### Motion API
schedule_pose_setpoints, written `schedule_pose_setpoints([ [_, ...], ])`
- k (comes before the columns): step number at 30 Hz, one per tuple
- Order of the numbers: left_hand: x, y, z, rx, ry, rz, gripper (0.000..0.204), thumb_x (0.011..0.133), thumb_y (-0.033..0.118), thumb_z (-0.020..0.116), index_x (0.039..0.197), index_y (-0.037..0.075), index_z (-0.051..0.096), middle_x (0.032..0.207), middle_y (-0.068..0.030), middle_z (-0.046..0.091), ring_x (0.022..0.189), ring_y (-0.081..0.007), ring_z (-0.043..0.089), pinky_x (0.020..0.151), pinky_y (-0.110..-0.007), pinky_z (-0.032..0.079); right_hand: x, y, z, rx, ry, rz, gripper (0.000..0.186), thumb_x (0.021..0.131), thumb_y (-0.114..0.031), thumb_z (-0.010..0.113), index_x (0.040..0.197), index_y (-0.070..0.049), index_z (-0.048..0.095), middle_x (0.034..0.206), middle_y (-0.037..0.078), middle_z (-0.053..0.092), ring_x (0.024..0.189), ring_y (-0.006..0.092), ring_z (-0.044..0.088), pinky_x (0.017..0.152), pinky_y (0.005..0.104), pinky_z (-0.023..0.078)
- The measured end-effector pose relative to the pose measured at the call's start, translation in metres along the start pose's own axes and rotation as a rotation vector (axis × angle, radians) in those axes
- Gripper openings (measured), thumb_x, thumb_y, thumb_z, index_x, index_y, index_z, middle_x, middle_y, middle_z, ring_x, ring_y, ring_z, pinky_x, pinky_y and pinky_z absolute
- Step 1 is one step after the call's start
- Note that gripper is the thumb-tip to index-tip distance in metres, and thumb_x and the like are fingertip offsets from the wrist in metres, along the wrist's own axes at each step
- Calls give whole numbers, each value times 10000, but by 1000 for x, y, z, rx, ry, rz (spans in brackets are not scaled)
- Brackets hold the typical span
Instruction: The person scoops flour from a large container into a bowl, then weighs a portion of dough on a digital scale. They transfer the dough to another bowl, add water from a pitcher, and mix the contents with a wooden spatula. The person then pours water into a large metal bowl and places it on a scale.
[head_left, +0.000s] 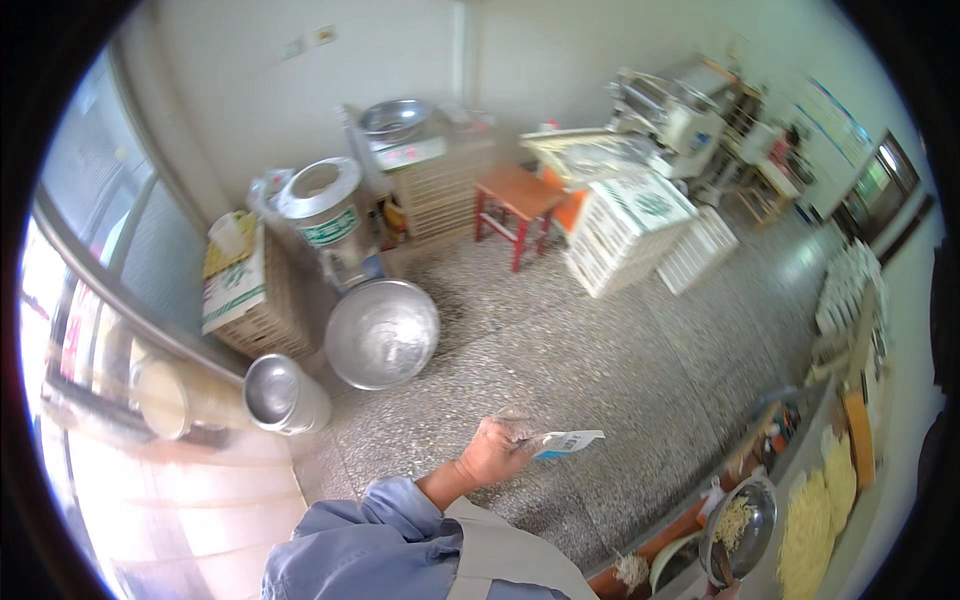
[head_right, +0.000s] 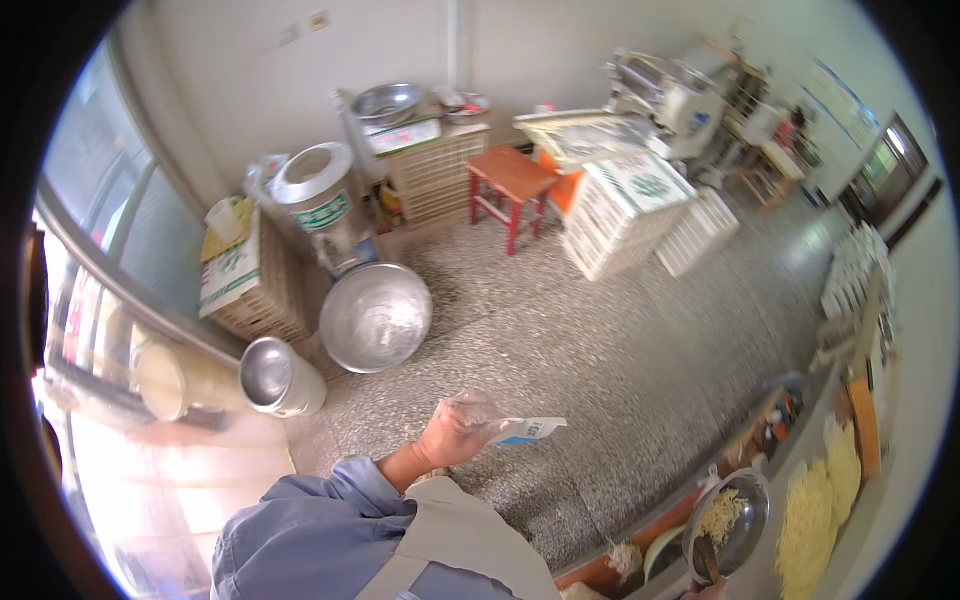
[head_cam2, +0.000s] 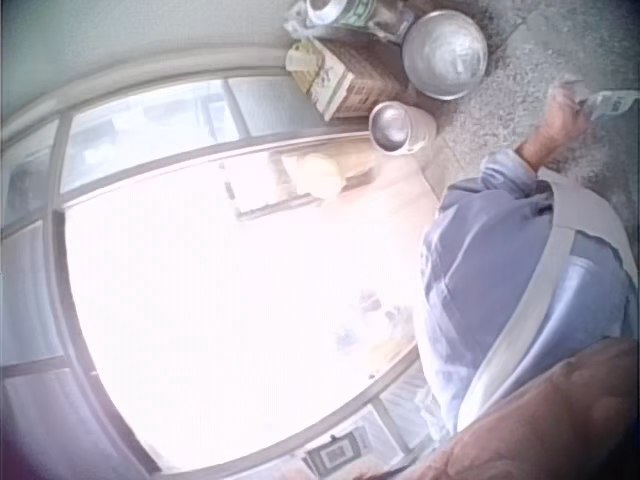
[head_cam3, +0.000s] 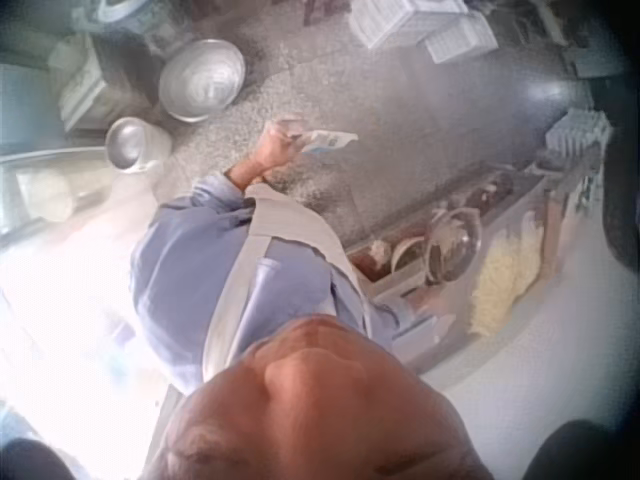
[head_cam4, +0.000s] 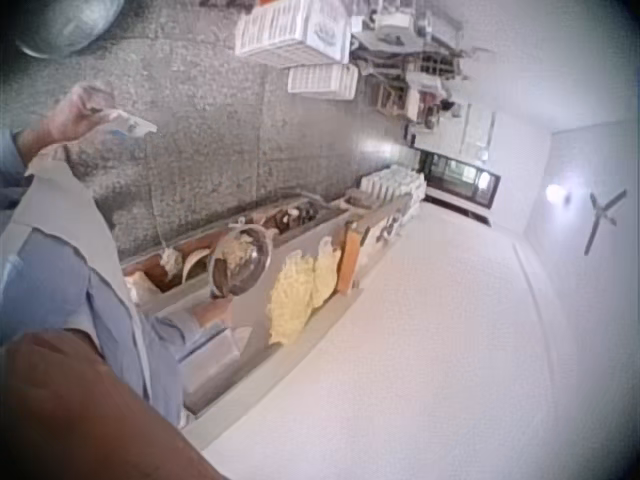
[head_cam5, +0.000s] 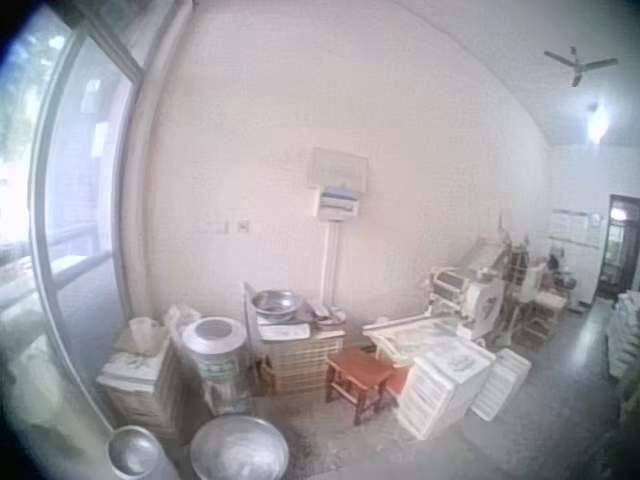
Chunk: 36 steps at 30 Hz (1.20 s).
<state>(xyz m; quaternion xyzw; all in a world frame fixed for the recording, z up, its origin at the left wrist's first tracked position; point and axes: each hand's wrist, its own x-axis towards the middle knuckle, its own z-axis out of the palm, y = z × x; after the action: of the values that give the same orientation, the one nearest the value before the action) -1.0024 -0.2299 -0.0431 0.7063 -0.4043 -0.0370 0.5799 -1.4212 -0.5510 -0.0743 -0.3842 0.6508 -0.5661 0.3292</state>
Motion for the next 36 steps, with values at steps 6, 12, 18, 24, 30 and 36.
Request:
schedule_pose_setpoints([
  [6, -9, -39, -122, 212, 180, -80, 130, 765, 63, 681, 893, 47, 690, 786, -110, 635, 730, -279, 604, 664, -355, 491, -60, 8, 156, -33, -324, 68, 398, 899, -292, 506, 1130, 31, 524, 1079, 118, 535, 987, 227, 508, 767, 386, 448],
  [12, -16, -58, -194, 395, 490, -243, 55, 755, 36, 681, 808, 23, 673, 749, -118, 625, 687, -253, 588, 635, -344, 483, -111, 10, 309, -151, -727, -10, 411, 914, -280, 478, 1162, 47, 503, 1113, 121, 511, 1025, 227, 472, 807, 394, 412],
  [18, -27, -46, -223, 525, 900, -473, 36, 756, 10, 666, 787, -7, 672, 724, -97, 611, 666, -185, 580, 594, -289, 453, -222, 3, 472, -174, -1090, 235, 456, 858, -321, 576, 1189, -22, 481, 1042, 98, 465, 953, 234, 459, 848, 426, 384],
  [24, -69, -31, -257, 612, 1205, -591, 32, 770, 0, 663, 776, -32, 662, 674, -70, 550, 612, -146, 511, 550, -271, 400, -387, -3, 552, -80, -1500, 284, 312, 827, -191, 610, 1043, 7, 502, 894, 63, 547, 716, 151, 558, 511, 283, 439],
  [30, -145, -36, -307, 689, 1357, -655, 29, 747, -7, 662, 775, -17, 664, 673, -76, 556, 599, -163, 521, 546, -270, 400, -569, 14, 553, -171, -1804, 241, 162, 834, -146, 597, 952, -87, 504, 803, -3, 495, 653, 95, 495, 491, 265, 398],
  [36, -221, -29, -379, 715, 1444, -693, 33, 741, -13, 678, 772, -6, 671, 676, -65, 559, 602, -147, 501, 534, -260, 381, -749, 45, 515, -245, -1922, 300, 152, 833, -143, 605, 940, -96, 506, 821, 11, 508, 690, 126, 517, 500, 276, 416],
])
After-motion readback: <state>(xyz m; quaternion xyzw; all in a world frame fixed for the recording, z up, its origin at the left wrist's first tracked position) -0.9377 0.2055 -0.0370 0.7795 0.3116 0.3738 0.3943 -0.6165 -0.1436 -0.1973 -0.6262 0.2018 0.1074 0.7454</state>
